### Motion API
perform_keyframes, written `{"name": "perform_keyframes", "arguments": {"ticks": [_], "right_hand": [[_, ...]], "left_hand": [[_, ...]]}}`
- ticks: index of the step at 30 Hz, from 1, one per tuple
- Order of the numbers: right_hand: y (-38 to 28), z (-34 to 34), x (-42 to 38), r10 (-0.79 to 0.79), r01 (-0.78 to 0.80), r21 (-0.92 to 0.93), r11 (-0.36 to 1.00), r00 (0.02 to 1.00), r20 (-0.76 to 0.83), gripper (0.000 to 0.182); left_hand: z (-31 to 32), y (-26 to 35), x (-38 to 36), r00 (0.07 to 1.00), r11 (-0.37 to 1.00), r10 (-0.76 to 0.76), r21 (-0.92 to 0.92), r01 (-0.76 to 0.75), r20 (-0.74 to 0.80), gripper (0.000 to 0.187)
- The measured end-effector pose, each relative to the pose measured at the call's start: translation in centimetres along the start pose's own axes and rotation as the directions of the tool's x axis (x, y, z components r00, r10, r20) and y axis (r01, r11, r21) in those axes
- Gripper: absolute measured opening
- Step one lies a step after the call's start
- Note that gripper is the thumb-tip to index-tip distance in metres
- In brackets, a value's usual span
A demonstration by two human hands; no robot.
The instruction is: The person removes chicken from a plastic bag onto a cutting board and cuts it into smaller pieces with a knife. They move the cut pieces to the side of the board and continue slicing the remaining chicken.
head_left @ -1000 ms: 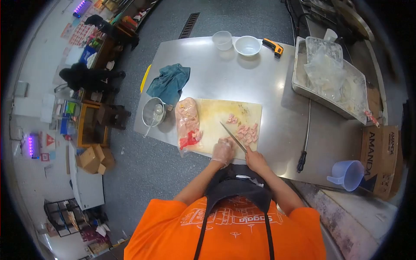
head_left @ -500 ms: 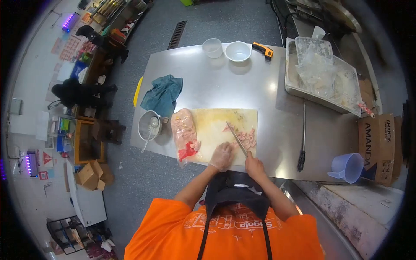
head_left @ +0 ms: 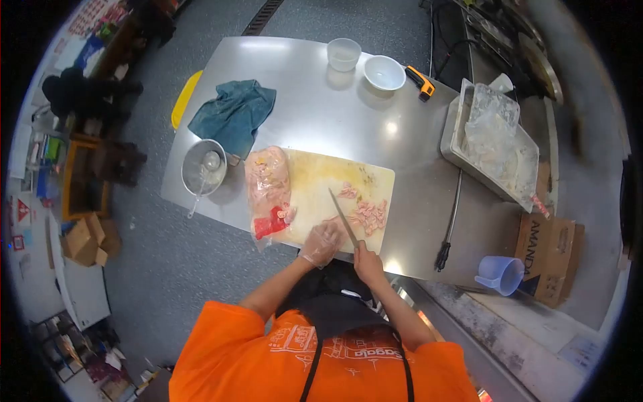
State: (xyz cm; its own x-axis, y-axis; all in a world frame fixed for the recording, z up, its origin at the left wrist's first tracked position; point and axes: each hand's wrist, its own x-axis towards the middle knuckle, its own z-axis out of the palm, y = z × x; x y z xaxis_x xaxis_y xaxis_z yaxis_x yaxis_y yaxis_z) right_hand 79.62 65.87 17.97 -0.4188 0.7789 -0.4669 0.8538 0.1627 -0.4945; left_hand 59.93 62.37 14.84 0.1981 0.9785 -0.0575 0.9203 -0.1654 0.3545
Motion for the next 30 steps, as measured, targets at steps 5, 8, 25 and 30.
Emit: {"name": "perform_keyframes", "arguments": {"ticks": [5, 8, 25, 30], "right_hand": [[0.2, 0.5, 0.7, 0.098, -0.101, -0.044, 0.994, 0.992, -0.074, 0.025], [-0.5, 0.5, -1.6, 0.136, -0.137, -0.043, 0.99, 0.991, -0.021, 0.026], [-4.2, 1.7, 3.9, 0.06, -0.067, -0.124, 0.99, 0.997, -0.057, 0.026], [-4.5, 1.5, 5.0, 0.122, -0.124, -0.087, 0.988, 0.992, -0.03, 0.026]], "left_hand": [[1.6, -1.3, -1.8, 0.98, 0.991, 0.085, -0.084, -0.101, -0.177, 0.028], [2.0, -1.3, -1.7, 0.966, 0.993, 0.051, -0.087, -0.076, -0.252, 0.028], [-1.6, -2.0, 1.8, 0.959, 0.937, -0.278, -0.232, 0.259, -0.052, 0.032], [-2.1, -3.6, 4.3, 0.934, 0.888, -0.251, -0.323, 0.327, 0.256, 0.034]]}}
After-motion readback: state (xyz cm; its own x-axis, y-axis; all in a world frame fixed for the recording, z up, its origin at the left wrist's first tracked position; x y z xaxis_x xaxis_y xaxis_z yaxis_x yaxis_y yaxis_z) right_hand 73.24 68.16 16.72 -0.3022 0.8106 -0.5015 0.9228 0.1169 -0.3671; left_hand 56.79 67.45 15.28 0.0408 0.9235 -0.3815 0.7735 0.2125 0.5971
